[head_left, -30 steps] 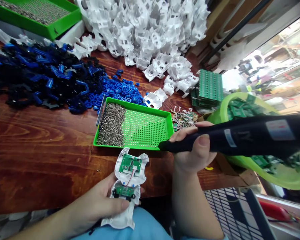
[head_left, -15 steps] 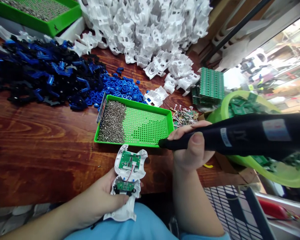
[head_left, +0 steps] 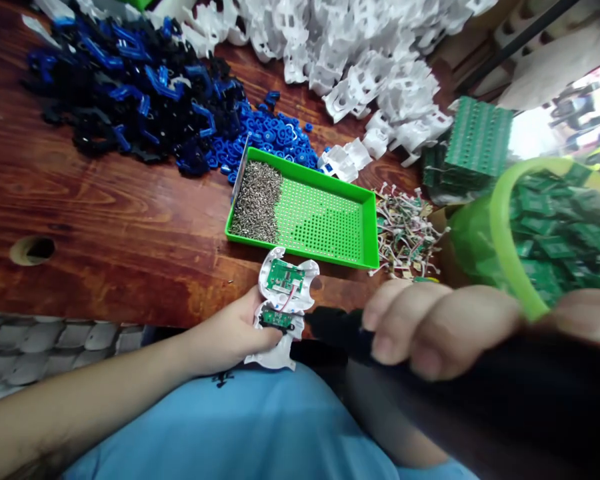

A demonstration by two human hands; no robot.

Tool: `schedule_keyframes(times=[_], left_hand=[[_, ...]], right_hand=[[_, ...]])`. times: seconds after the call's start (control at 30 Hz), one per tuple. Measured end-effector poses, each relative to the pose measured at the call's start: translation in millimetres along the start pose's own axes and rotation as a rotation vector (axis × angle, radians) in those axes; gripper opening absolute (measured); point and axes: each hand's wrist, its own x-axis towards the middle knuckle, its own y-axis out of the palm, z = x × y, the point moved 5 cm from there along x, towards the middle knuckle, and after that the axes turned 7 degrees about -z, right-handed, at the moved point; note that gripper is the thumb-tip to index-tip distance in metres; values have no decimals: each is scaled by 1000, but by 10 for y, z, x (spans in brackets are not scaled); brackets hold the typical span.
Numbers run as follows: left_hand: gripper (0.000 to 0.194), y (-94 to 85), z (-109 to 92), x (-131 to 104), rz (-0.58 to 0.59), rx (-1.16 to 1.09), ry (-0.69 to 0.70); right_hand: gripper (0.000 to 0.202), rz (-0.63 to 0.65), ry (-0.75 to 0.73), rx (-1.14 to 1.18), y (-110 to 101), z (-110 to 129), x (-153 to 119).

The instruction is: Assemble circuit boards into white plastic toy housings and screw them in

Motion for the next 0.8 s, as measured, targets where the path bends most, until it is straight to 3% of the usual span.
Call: schedule_keyframes(times=[0.1,0.2,0.33,0.43,0.5,0.6,0.8], left_hand=[[59,-2,-26,4,-9,52,41],[60,6,-45,10,7,38,84],[60,3,-32,19,0,10,87],[61,0,-28,18,-9,7,82],[62,4,-35,15,-7,-7,85],[65,23,-49,11,9,-34,96],[66,32,-33,11,-25,-15,44]], right_hand=[[38,23,-14,9,258,14,-85],[42,-39,-11,1,400,-55,-83],[41,-55,-94,28,349,-163,-71],[38,114,-153,37,308,-237,-62],[34,158,-151,20,290,-263,-47],[30,125,-118,-14,282,-253,-27],[36,236,-53,37,351,-227,-79]])
